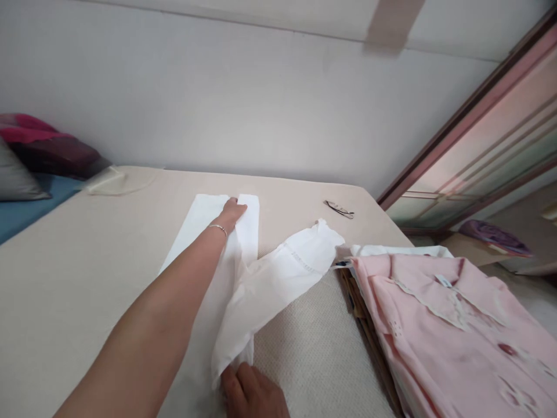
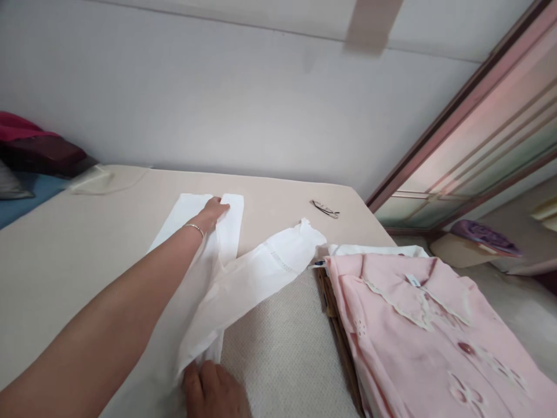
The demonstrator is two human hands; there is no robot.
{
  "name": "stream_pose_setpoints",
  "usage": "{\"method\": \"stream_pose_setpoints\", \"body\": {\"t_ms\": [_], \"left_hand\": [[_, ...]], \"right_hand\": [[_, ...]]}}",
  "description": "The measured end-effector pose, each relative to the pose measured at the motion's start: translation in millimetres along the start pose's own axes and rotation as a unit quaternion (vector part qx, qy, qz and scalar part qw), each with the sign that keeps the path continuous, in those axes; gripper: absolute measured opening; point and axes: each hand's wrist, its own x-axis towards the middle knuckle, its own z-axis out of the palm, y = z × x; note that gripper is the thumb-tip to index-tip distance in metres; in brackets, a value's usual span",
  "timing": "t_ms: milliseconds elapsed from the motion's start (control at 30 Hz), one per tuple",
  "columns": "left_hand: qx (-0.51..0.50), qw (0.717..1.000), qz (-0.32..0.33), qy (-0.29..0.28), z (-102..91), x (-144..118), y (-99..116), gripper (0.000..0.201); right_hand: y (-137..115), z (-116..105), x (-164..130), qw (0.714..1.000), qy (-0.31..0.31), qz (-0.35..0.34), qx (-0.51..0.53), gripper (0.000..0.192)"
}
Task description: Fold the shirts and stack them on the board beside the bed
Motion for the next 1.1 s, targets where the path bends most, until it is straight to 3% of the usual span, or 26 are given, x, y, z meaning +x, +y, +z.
{"method": "stream_pose_setpoints", "body": {"t_ms": [67, 133, 233, 300, 400, 500, 600, 667, 733, 800, 867, 1000, 1067, 1100], "left_hand": [[0.048, 0.998, 0.028, 0.036, -17.3, -22.2, -1.6, 0.050], [0.104, 0.991, 0.071, 0.041, -35.4, -60.1, -4.5, 0.043], [0.219, 0.958, 0.182, -0.024, -45.6, -136.4, -6.0, 0.021], [0.246, 0.938, 0.234, -0.074, -31.8, -185.7, -2.6, 0.025], [0.323, 0.897, 0.270, -0.132, 17.5, -233.9, 8.0, 0.035], [0.362, 0.864, 0.312, -0.158, 78.1, -244.3, 20.4, 0.033], [0.333, 0.882, 0.294, -0.156, 123.1, -228.1, 29.9, 0.043], [0.308, 0.900, 0.271, -0.148, 136.8, -209.5, 34.7, 0.038], [0.266, 0.923, 0.243, -0.139, 134.8, -188.2, 39.5, 0.024], [0.206, 0.947, 0.213, -0.126, 115.2, -167.2, 44.0, 0.014], [0.133, 0.968, 0.186, -0.102, 77.9, -149.4, 45.2, 0.018], [-0.029, 0.989, 0.142, -0.040, -35.2, -132.8, 22.6, 0.043], [-0.242, 0.965, 0.096, 0.031, -93.9, -135.8, -5.3, 0.034], [-0.295, 0.949, 0.073, 0.081, -119.5, -139.2, -22.9, 0.030]], "right_hand": [[0.5, -7.6, 1.4, 0.999, -0.036, 0.002, 0.028, 0.058], [1.1, -15.7, 4.0, 0.996, -0.060, -0.007, 0.061, 0.060], [0.1, -25.5, 8.4, 0.993, -0.074, -0.015, 0.095, 0.058], [-2.8, -29.5, 11.3, 0.991, -0.082, -0.009, 0.100, 0.060], [-8.5, -30.1, 15.8, 0.992, -0.078, 0.007, 0.103, 0.056], [-10.5, -22.8, 20.5, 0.991, -0.042, -0.003, 0.130, 0.041], [-6.7, -10.0, 22.3, 0.987, -0.048, -0.009, 0.154, 0.030], [-3.0, -2.8, 21.1, 0.986, -0.069, 0.002, 0.149, 0.028], [-0.4, -1.4, 18.4, 0.988, -0.079, -0.008, 0.131, 0.030], [-0.1, -8.0, 15.0, 0.989, -0.082, -0.028, 0.116, 0.040], [-1.7, -20.4, 11.6, 0.989, -0.089, -0.035, 0.112, 0.057], [-6.4, -41.1, 7.0, 0.990, -0.087, -0.012, 0.107, 0.066], [-8.5, -43.5, 5.4, 0.991, -0.084, -0.004, 0.105, 0.059], [-9.3, -43.3, 4.8, 0.991, -0.084, -0.001, 0.106, 0.054]]}}
